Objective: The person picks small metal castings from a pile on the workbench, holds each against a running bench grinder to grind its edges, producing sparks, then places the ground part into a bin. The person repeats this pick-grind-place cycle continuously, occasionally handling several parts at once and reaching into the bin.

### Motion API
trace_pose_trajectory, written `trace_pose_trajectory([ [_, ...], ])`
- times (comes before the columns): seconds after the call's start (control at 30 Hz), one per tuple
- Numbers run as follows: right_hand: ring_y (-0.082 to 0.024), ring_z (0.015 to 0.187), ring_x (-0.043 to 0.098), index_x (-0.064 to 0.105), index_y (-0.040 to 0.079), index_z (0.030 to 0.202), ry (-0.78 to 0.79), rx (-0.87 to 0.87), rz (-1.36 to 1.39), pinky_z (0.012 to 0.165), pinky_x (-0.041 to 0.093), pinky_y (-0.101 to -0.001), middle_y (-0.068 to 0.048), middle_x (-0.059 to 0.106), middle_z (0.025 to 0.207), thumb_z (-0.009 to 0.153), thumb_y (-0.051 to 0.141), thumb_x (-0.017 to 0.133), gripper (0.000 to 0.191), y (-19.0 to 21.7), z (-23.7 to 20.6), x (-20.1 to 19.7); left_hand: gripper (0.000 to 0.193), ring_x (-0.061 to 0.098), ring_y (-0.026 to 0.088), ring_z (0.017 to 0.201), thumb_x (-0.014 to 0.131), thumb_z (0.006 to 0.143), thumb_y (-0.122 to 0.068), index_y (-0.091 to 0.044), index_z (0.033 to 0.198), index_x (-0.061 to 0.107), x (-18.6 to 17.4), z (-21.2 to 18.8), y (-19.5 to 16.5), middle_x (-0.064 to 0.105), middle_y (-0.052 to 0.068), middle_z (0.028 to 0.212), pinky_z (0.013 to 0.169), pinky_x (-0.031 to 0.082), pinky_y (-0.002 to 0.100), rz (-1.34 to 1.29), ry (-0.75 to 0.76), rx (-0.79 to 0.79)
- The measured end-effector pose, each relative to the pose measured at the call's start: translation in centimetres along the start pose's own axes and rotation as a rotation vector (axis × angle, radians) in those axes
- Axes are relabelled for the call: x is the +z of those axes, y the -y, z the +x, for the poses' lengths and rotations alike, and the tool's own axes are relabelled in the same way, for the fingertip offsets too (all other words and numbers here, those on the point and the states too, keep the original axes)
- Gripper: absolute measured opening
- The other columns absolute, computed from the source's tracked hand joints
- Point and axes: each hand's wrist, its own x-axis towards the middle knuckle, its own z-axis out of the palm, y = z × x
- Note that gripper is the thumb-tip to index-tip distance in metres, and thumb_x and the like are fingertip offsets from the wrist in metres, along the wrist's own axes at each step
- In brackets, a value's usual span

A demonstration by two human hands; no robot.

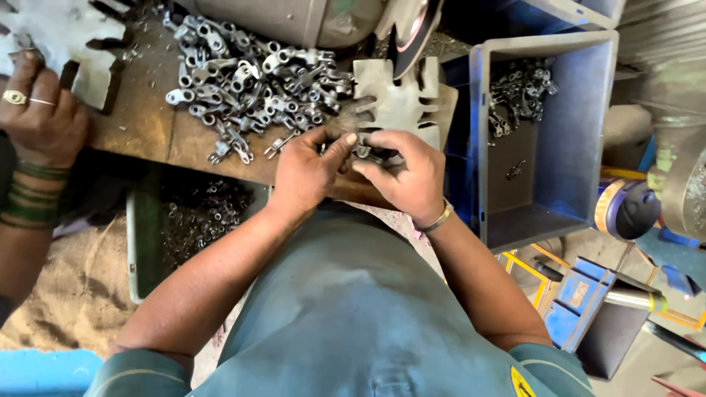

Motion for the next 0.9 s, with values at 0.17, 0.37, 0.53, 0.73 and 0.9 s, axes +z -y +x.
trace_pose_trajectory([
  [0.17, -0.027, 0.082, 0.073, 0.072, 0.009, 0.099, -0.107, 0.023, -0.326, 0.073, 0.057, -0.0362, -0.009, 0.074, 0.091, 0.082, 0.015, 0.09, 0.025, -1.4, 1.2, -0.6, 0.028, 0.056, 0.006, 0.057, 0.068, 0.1, -0.026, 0.0, 0.092, 0.073, 3.1, 1.6, 0.0, 0.066, -0.001, 0.07, 0.051, 0.043, 0.024, -0.315, -0.007, -0.049],
  [0.37, -0.025, 0.081, 0.071, 0.068, 0.006, 0.094, -0.18, 0.025, -0.351, 0.073, 0.056, -0.0369, -0.007, 0.072, 0.087, 0.08, 0.027, 0.095, 0.037, -3.2, 5.7, -1.6, 0.022, 0.061, 0.005, 0.061, 0.07, 0.096, -0.025, -0.003, 0.097, 0.073, 2.4, 1.3, -0.1, 0.066, -0.003, 0.069, 0.057, 0.049, 0.023, -0.056, 0.011, 0.029],
  [0.53, -0.025, 0.081, 0.067, 0.066, 0.007, 0.089, -0.179, -0.034, -0.42, 0.073, 0.056, -0.0371, -0.005, 0.072, 0.085, 0.081, 0.029, 0.095, 0.037, -2.8, 7.1, -2.0, 0.024, 0.057, 0.005, 0.059, 0.069, 0.096, -0.026, -0.003, 0.096, 0.074, 2.4, -0.1, 1.2, 0.064, -0.003, 0.068, 0.054, 0.046, 0.025, 0.036, 0.061, -0.059],
  [0.73, -0.025, 0.079, 0.067, 0.065, 0.008, 0.089, -0.183, -0.088, -0.443, 0.072, 0.054, -0.0397, -0.004, 0.072, 0.084, 0.08, 0.027, 0.095, 0.037, -3.1, 7.6, -1.1, 0.027, 0.059, 0.007, 0.059, 0.072, 0.094, -0.028, -0.002, 0.102, 0.074, 2.1, -1.4, 1.7, 0.067, 0.002, 0.069, 0.055, 0.048, 0.027, 0.18, 0.008, -0.082],
  [0.9, -0.031, 0.082, 0.065, 0.067, 0.011, 0.088, 0.076, -0.184, -0.464, 0.076, 0.054, -0.0444, -0.008, 0.069, 0.084, 0.074, 0.014, 0.09, 0.027, -1.1, 3.9, 0.3, 0.033, 0.061, 0.008, 0.063, 0.073, 0.092, -0.026, -0.005, 0.118, 0.071, 1.4, -1.3, 1.8, 0.071, 0.003, 0.08, 0.057, 0.052, 0.028, -0.005, -0.144, 0.003],
])
